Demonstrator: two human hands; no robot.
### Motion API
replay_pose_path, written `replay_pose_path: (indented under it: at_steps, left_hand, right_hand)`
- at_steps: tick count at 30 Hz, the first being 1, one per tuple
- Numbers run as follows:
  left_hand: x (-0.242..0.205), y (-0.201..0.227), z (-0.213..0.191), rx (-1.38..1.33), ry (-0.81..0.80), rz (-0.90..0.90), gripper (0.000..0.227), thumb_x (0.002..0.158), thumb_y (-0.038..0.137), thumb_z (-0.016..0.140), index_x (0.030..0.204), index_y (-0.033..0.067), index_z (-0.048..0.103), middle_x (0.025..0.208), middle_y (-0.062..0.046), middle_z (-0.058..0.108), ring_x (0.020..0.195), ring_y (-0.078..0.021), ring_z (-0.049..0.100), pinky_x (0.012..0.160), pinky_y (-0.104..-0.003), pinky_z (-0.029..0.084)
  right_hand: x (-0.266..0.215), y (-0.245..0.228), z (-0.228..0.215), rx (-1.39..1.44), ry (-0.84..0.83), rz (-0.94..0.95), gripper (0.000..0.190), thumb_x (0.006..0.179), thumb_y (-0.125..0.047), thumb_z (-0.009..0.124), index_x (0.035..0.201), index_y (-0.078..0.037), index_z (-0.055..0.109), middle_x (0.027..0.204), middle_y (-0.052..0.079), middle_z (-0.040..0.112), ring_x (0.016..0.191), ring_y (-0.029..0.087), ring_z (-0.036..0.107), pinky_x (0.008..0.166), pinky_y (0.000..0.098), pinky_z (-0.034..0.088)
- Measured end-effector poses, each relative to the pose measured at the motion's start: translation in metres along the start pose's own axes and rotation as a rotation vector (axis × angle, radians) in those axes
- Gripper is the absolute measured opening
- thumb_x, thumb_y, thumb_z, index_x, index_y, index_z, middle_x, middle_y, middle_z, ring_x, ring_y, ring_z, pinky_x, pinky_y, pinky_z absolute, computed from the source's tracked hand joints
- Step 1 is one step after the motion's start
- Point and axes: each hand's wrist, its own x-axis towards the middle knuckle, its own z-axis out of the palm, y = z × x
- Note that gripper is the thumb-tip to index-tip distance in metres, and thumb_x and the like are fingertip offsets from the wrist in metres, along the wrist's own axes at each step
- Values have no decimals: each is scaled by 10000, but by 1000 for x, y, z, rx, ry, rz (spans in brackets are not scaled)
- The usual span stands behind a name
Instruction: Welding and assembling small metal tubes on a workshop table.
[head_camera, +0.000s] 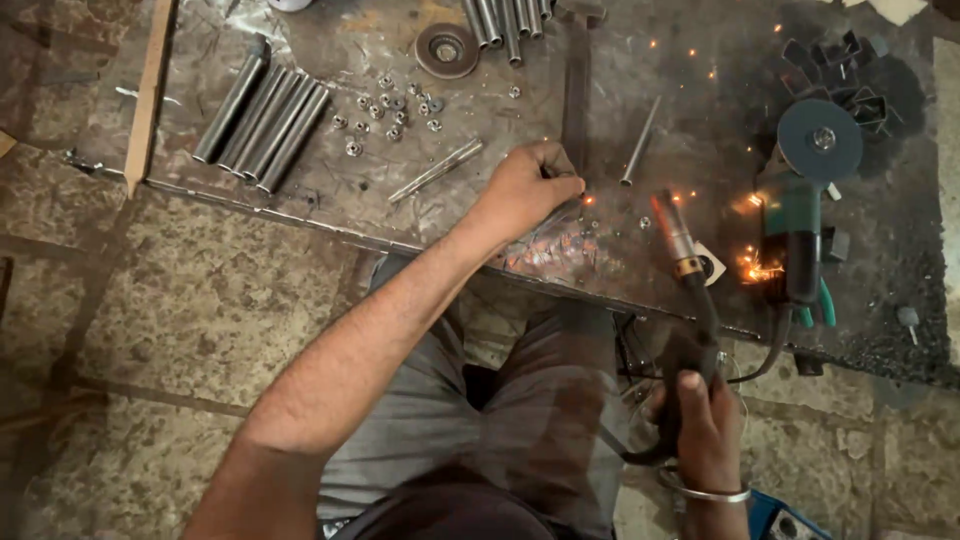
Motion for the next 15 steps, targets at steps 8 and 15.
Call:
replay_pose_path:
  at_steps: [8, 15]
  left_hand:
    - [6, -5, 1, 1, 10, -2, 132, 827, 132, 758, 801, 22, 690, 716, -6, 668, 669, -76, 603, 602, -277, 492]
    - [8, -10, -1, -22, -22, 9, 135, 858, 136, 737, 854, 11, 688, 762, -4, 671, 719, -83, 593, 656, -278, 503]
  right_hand:
    - [-6, 43, -29, -73, 56, 35, 527, 1024, -466, 549, 1021, 56, 626, 690, 99, 630, 600, 182, 590, 546, 330, 460]
    - [-20, 59, -38, -96, 20, 21, 486, 991, -481, 542, 934, -4, 613, 658, 87, 624, 584, 168, 594, 547, 320, 464]
